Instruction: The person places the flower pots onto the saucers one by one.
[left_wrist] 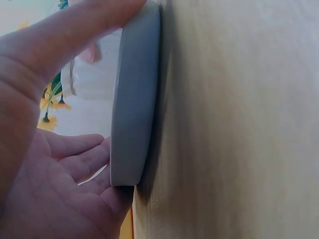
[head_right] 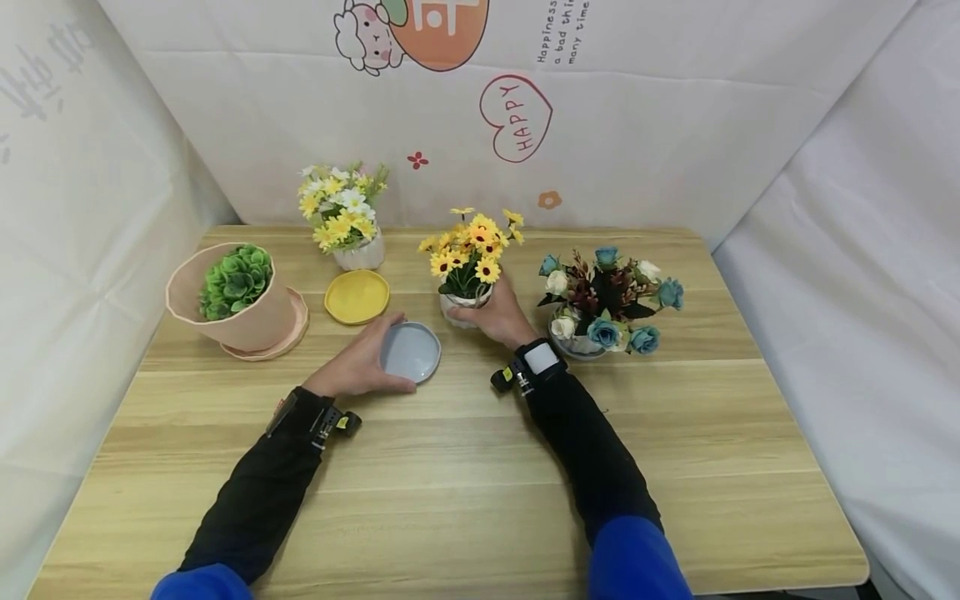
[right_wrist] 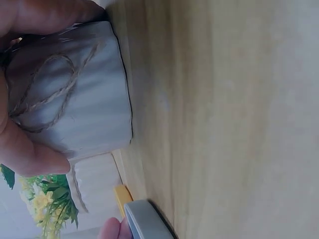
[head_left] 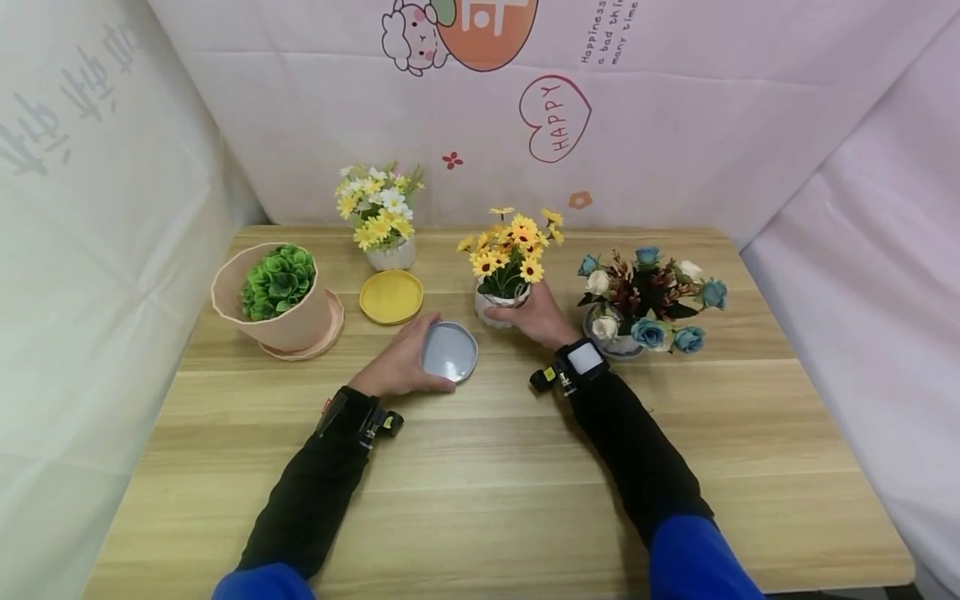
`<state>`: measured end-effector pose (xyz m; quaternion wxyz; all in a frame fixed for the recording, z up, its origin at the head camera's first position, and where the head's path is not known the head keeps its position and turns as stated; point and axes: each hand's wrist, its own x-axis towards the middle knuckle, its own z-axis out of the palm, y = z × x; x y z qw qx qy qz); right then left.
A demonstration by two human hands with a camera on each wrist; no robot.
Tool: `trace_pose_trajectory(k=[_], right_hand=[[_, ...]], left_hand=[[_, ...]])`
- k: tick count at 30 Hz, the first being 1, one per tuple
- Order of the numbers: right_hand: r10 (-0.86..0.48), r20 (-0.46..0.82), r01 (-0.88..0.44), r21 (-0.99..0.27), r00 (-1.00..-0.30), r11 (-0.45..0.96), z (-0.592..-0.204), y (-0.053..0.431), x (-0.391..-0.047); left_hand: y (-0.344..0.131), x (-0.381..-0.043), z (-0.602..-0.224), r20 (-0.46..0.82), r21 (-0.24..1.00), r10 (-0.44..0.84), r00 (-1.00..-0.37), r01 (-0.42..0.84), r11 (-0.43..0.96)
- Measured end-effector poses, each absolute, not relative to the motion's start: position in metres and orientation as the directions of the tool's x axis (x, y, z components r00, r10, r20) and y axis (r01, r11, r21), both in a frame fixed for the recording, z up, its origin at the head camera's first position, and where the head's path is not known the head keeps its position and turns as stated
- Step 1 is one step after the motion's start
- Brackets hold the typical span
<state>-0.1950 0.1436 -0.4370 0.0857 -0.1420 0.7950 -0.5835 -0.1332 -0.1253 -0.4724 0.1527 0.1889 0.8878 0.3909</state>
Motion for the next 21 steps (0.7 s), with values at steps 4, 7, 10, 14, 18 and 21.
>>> trace_pose_trajectory(k=[4,7,10,14,18,21], right_hand=[[-0.319,0.015,-0.117,-0.945,-0.948,0.304,-0.434,0.145,-0.189],[-0.318,0.012,-0.118,-0.942,-0.948,0.315,-0.435,0.147,-0.185],[-0.314,0.001,-0.107,-0.941,-0.949,0.321,-0.442,0.15,-0.186],[-0.3,-0.013,-0.093,-0.937,-0.954,0.337,-0.459,0.153,-0.19],[-0.304,0.011,-0.119,-0.933,-0.953,0.34,-0.468,0.157,-0.191],[-0.314,0.031,-0.14,-0.933,-0.949,0.332,-0.469,0.159,-0.189]], left_hand=[[-0.124,-0.133,-0.472,-0.128,0.752,0.451,-0.883,0.211,0.625],[-0.123,-0.132,-0.471,-0.132,0.751,0.447,-0.884,0.206,0.628],[-0.123,-0.132,-0.471,-0.133,0.749,0.445,-0.886,0.204,0.63],[-0.123,-0.132,-0.47,-0.128,0.745,0.446,-0.886,0.211,0.633],[-0.123,-0.133,-0.471,-0.122,0.746,0.447,-0.886,0.216,0.63],[-0.123,-0.133,-0.471,-0.125,0.748,0.446,-0.886,0.211,0.629]])
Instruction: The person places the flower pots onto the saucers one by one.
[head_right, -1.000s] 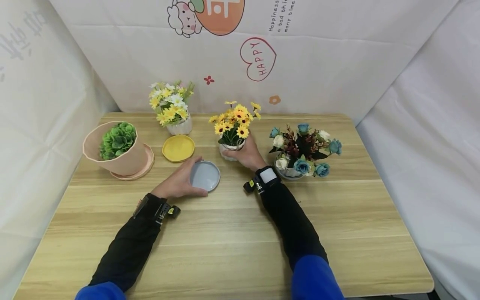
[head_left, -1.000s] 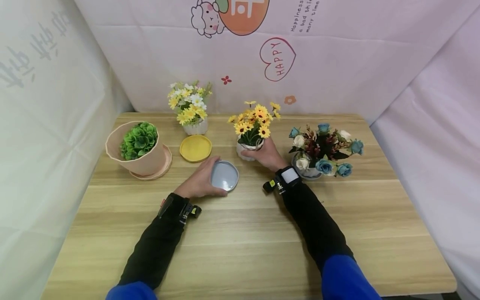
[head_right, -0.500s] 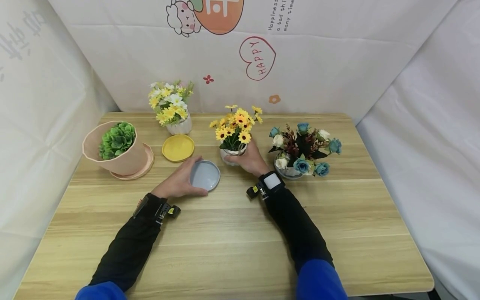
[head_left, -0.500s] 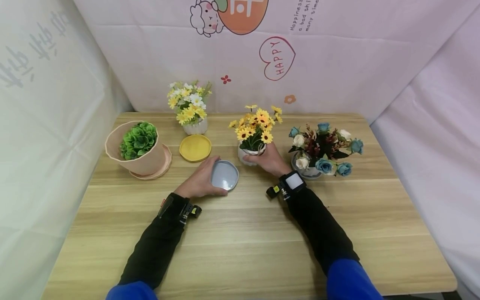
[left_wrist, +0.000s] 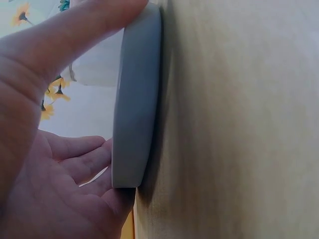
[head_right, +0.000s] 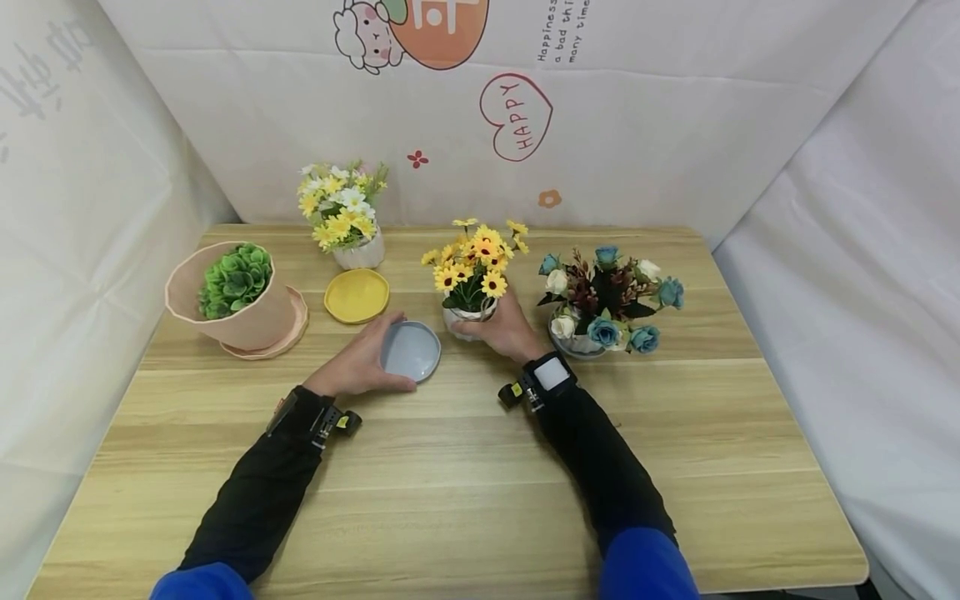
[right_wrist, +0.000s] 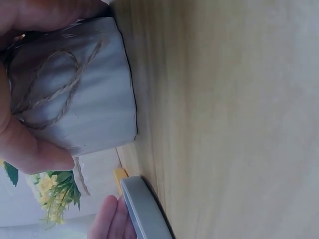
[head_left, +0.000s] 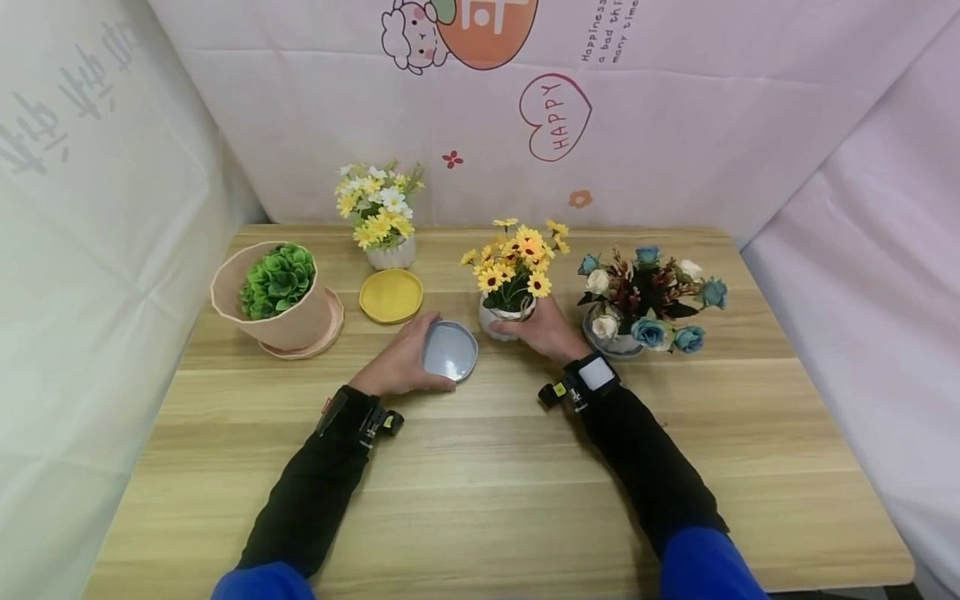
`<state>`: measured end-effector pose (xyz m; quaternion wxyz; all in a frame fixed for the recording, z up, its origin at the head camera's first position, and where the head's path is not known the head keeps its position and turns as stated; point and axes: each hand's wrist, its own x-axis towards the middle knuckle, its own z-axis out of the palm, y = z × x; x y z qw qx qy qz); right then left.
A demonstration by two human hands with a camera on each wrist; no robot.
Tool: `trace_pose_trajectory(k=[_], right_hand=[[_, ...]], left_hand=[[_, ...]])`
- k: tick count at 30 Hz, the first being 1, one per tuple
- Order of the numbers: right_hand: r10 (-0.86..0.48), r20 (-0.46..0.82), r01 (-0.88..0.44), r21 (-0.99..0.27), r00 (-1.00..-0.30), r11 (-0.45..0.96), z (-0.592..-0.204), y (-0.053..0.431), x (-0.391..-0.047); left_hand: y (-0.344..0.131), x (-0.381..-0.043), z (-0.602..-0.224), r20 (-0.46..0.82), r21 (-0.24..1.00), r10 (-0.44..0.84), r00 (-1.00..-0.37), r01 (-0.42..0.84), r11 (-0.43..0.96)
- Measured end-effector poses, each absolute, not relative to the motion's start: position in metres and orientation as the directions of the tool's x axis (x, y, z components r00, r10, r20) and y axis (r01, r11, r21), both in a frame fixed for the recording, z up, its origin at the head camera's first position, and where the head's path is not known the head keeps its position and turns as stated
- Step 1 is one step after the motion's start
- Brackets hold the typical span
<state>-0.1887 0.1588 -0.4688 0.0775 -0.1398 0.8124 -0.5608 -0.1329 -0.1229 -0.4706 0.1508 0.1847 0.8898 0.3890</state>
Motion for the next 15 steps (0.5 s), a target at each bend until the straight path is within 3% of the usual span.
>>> trace_pose_trajectory(k=[15], right_hand=[[-0.35,-0.007,-0.129,-0.922,-0.937,0.365,-0.434,0.16,-0.156]], left_hand=[[-0.122,-0.132,-0.469,-0.131,0.745,0.446,-0.885,0.209,0.633]])
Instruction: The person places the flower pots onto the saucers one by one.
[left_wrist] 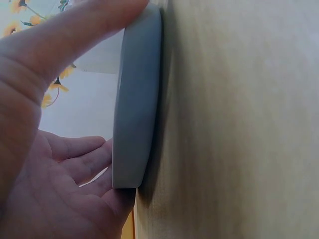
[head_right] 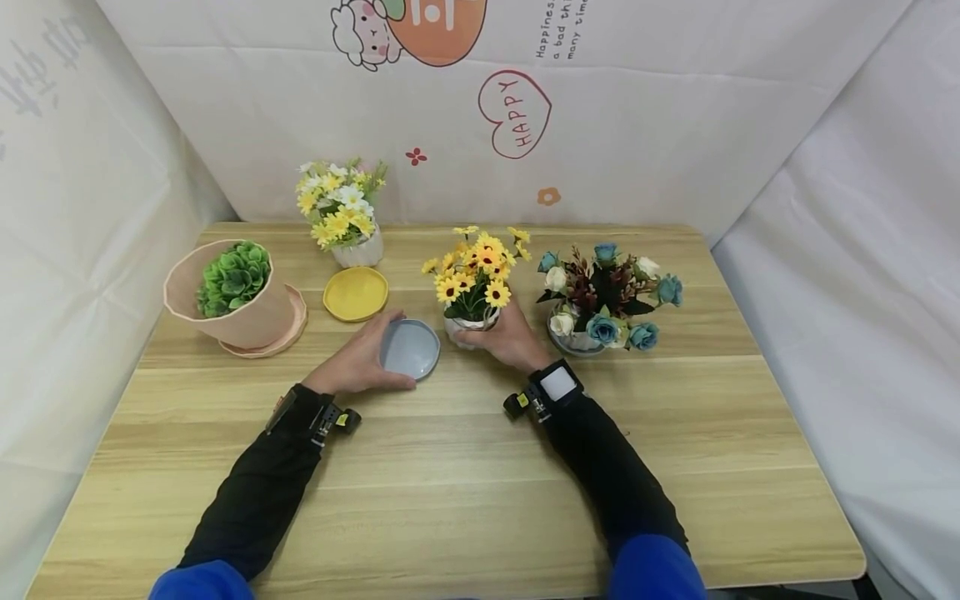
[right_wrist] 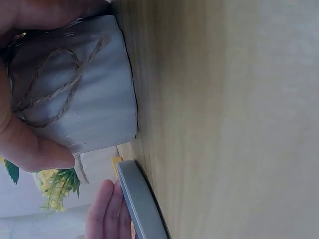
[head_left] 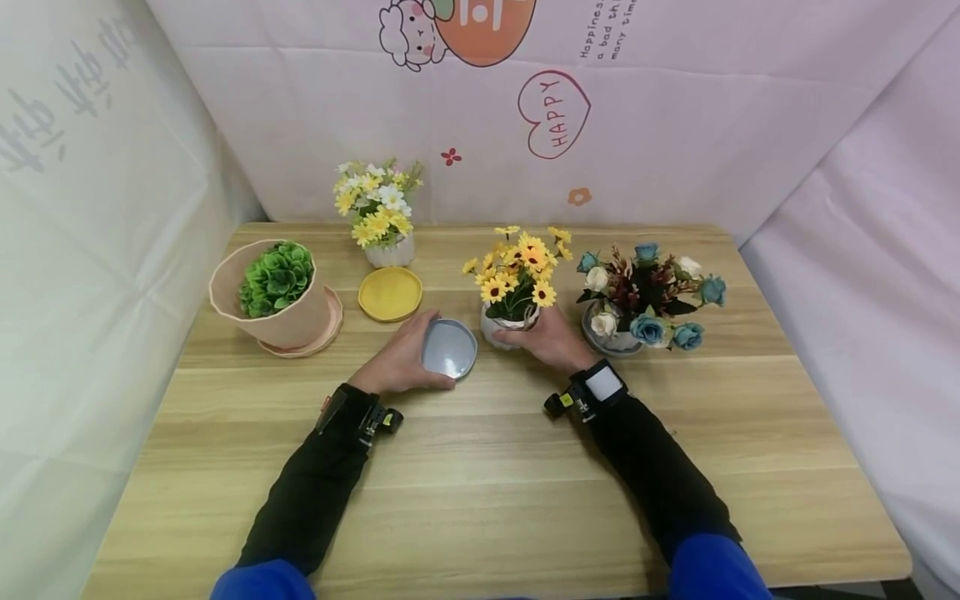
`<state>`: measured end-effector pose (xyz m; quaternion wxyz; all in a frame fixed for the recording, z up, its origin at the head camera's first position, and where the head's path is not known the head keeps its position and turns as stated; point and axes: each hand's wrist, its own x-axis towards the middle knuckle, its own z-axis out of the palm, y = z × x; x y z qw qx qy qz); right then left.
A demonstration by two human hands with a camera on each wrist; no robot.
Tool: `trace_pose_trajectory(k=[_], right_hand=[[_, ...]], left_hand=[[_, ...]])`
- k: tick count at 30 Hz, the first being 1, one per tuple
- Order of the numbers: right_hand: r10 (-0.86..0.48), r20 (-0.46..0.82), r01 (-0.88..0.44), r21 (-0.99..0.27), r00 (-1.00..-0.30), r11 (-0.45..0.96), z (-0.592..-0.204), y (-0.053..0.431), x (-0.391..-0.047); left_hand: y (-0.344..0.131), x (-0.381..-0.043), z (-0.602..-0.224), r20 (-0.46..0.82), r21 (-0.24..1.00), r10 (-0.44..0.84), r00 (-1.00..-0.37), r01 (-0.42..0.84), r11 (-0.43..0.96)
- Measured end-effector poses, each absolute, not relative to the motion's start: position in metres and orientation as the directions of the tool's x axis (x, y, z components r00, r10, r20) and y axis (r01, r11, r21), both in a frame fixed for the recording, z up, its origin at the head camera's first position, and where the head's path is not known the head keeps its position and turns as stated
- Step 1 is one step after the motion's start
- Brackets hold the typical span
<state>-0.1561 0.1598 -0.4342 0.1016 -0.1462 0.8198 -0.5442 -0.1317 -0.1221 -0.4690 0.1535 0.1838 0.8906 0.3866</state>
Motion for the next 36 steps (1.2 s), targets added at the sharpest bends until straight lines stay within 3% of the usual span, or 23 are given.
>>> trace_pose_trajectory(k=[26,36], right_hand=[[-0.36,-0.039,-0.139,-0.879,-0.932,0.456,-0.426,0.164,-0.124],[-0.337,-0.028,-0.131,-0.889,-0.941,0.439,-0.455,0.173,-0.124]], left_hand=[[-0.124,-0.132,-0.47,-0.103,0.746,0.45,-0.887,0.23,0.625],[-0.123,-0.132,-0.469,-0.109,0.746,0.453,-0.885,0.228,0.626]])
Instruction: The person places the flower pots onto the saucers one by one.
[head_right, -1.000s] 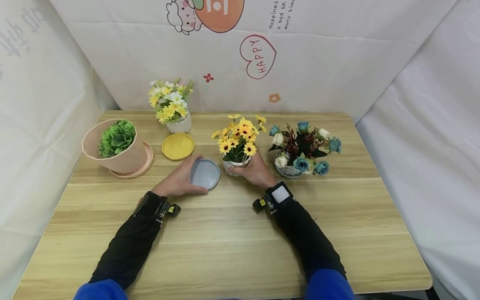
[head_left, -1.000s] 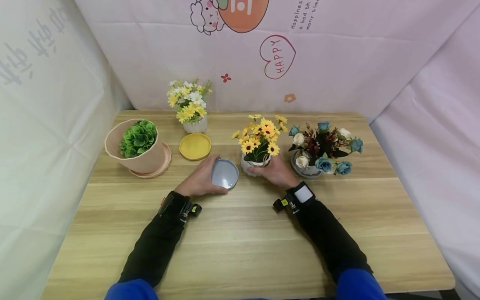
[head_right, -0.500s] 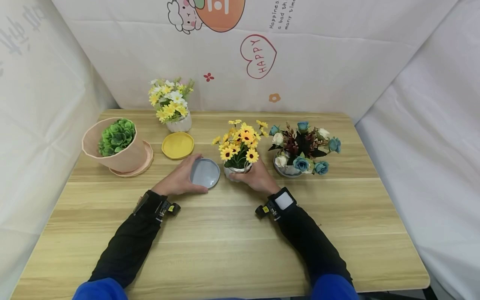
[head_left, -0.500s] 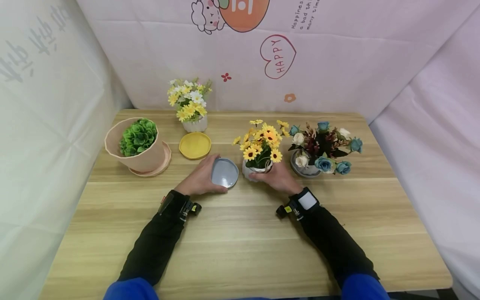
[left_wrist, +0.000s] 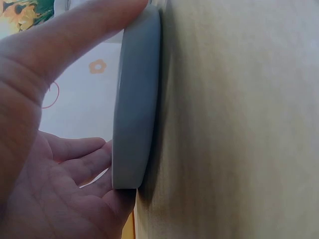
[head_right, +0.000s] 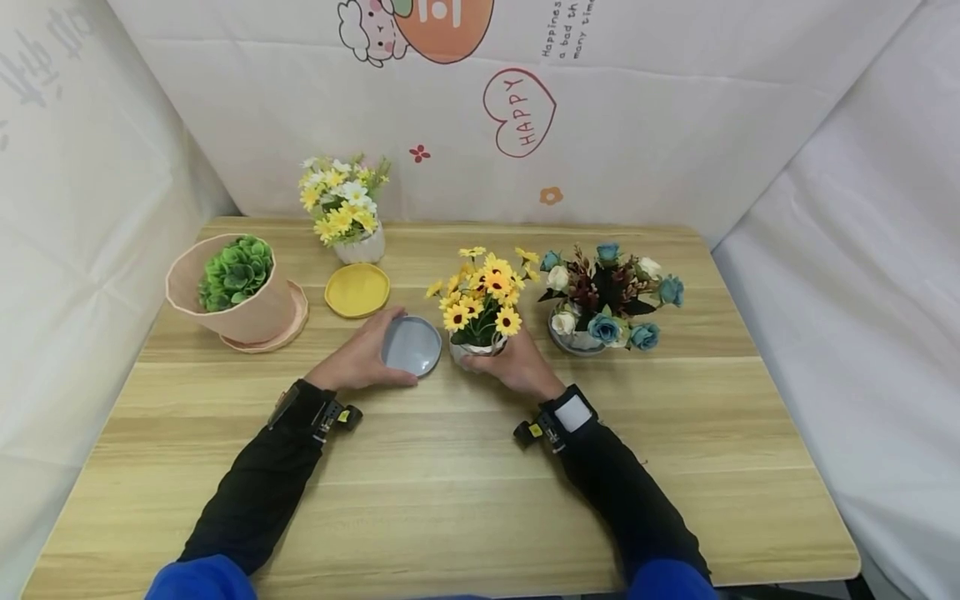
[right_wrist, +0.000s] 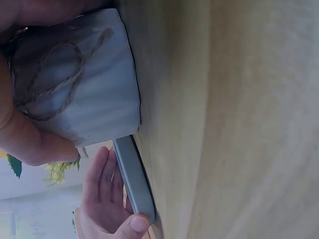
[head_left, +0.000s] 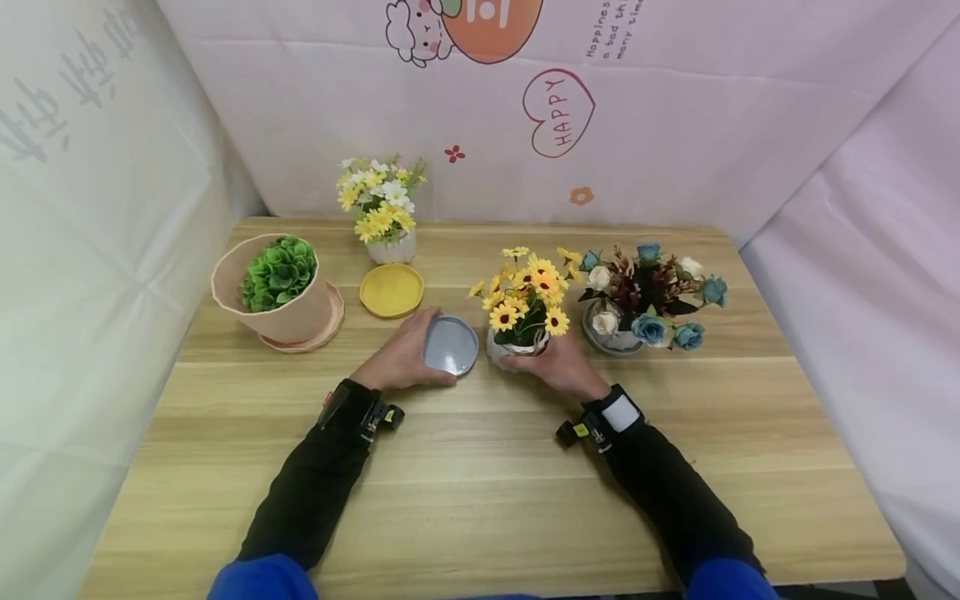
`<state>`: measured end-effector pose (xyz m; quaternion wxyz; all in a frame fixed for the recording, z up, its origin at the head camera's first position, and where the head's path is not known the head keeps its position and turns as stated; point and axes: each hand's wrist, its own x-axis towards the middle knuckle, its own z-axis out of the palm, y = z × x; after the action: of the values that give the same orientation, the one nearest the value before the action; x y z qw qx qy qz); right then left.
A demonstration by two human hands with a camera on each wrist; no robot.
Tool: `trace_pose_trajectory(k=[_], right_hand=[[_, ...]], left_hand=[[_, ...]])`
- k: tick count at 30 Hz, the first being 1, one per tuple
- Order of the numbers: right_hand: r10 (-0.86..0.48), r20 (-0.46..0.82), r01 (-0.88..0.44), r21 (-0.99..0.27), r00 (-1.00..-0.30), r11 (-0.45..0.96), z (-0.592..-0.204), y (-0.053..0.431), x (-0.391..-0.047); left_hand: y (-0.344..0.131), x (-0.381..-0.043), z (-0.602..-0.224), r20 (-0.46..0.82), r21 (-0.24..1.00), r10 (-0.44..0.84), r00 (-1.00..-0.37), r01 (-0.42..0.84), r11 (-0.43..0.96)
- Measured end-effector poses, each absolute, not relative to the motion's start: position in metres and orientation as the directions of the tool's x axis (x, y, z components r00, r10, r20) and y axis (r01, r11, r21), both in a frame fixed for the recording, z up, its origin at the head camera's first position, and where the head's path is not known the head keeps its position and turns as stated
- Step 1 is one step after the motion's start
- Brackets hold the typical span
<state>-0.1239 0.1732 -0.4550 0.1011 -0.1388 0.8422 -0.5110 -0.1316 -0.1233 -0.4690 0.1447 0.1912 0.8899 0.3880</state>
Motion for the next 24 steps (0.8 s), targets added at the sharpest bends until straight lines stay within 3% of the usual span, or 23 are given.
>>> trace_pose_trajectory(k=[17,24], right_hand=[[-0.335,0.018,-0.173,-0.881,-0.942,0.44,-0.457,0.173,-0.123],[-0.383,0.022,-0.181,-0.905,-0.923,0.384,-0.408,0.151,-0.115]], left_hand=[[-0.123,-0.131,-0.47,-0.104,0.754,0.455,-0.884,0.229,0.616],[-0.122,-0.132,-0.469,-0.106,0.758,0.45,-0.887,0.221,0.613]])
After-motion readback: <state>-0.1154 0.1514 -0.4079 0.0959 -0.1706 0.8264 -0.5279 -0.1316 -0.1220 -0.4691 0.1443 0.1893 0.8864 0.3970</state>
